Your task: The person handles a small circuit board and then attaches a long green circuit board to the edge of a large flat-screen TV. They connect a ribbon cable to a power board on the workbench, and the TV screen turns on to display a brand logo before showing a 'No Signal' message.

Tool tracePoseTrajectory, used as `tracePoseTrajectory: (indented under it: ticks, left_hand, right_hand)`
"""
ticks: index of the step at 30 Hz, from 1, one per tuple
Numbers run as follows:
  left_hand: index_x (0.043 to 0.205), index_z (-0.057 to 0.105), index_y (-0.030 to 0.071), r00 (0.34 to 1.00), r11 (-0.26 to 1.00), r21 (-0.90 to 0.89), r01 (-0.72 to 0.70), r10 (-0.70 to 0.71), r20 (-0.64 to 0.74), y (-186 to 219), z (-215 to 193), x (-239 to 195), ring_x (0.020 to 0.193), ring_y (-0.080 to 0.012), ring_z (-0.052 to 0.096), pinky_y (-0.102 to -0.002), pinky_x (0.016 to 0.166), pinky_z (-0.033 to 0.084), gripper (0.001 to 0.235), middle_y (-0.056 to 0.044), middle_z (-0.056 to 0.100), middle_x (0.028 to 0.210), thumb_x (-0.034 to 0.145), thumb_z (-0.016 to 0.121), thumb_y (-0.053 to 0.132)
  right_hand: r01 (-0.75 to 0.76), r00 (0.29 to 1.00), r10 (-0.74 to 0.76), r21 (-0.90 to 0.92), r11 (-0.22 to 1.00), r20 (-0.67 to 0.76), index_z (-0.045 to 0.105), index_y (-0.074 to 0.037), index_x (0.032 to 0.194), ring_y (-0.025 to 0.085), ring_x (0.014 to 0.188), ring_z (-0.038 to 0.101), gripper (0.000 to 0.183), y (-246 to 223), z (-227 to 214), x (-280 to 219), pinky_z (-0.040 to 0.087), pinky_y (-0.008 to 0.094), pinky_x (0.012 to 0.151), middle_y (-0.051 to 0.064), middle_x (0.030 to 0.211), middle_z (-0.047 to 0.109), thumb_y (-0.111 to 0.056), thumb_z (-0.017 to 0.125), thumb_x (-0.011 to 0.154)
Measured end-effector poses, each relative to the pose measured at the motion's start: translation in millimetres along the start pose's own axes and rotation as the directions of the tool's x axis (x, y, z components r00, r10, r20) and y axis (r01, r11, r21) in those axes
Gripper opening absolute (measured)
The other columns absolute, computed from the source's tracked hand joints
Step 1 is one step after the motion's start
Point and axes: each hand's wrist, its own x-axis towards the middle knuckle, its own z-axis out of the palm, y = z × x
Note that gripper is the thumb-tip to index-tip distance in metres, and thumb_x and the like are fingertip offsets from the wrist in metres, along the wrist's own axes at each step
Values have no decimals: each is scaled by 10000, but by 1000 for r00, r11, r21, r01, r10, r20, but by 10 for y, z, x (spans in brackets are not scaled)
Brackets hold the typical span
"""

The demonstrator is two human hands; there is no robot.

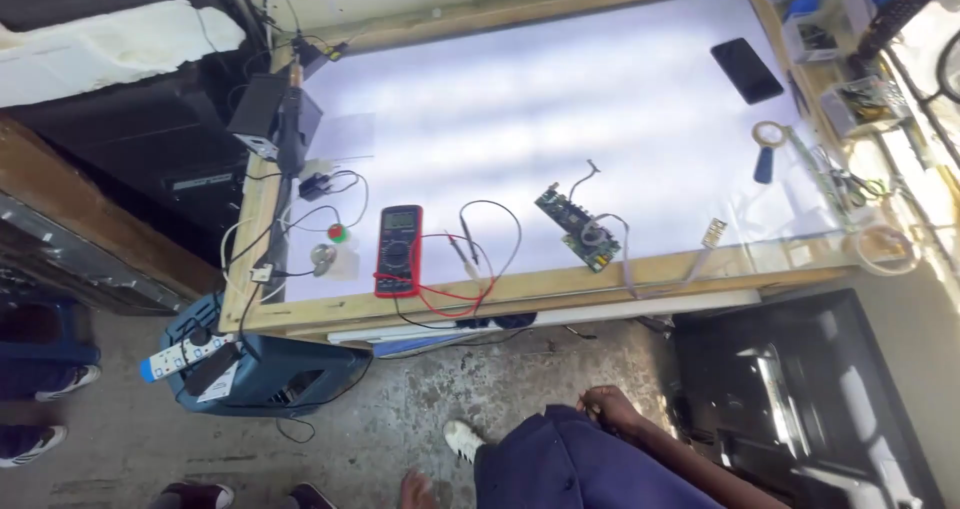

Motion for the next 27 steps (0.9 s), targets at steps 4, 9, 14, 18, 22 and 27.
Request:
tracePoseTrajectory:
  ticks: [4,9,14,18,22,27]
  left_hand:
    - [1292,643,169,961,926,372,56,-151,230,2190,1479,-153,1181,-169,668,-306,983,518,400,-35,725,1233,906,541,191]
    - [1302,609,146,752,875,254,-413,170,636,2978,2420,57,1072,-197,690,-326,874,554,380,-62,716,1182,930,548,201]
    - [1248,646,130,613,870,186,-457,157,774,3328,2832,134,999,-204,708,-343,855,552,352,-56,734,1113,921,547,216]
    - [1245,642,119,446,827,86,-556,210,870,3452,3104,275,1024,-223,710,-334,870,543,346,-86,734,1118,914,552,168]
    - [1224,644,89,389,835,46,-548,205,898,3866,3109,337,1039,-256,705,-364,857,550,341,-108,732,1122,907,532,145]
    - [1259,644,35,432,849,110,-517,148,890,4007,3053,445,969,-410,666,-495,794,554,310,-234,705,1062,982,511,72]
  right_hand:
    - [76,996,-69,162,984,-49,720,10,806,82,331,294,335,-14,-343,-225,155,232,290,72,517,543,-261,566,931]
    - [184,977,-212,466,865,9,628,-7,840,66,375,248,233,-374,-436,-505,165,233,337,59,598,496,-141,472,950]
    - [291,955,-276,525,800,-107,617,11,861,118,394,321,197,-548,-364,-527,213,242,315,113,640,554,-135,487,837]
    - [391,913,-393,509,767,-110,640,-7,905,150,525,571,260,-758,-404,-619,339,207,312,139,752,671,-248,564,847]
    - [349,937,-283,535,770,-205,613,18,950,203,566,574,378,-843,-347,-492,372,248,348,190,799,653,-331,469,955]
    - [369,929,-296,534,761,-221,607,42,1001,236,550,639,203,-860,-397,-300,423,230,307,226,761,648,-77,491,884]
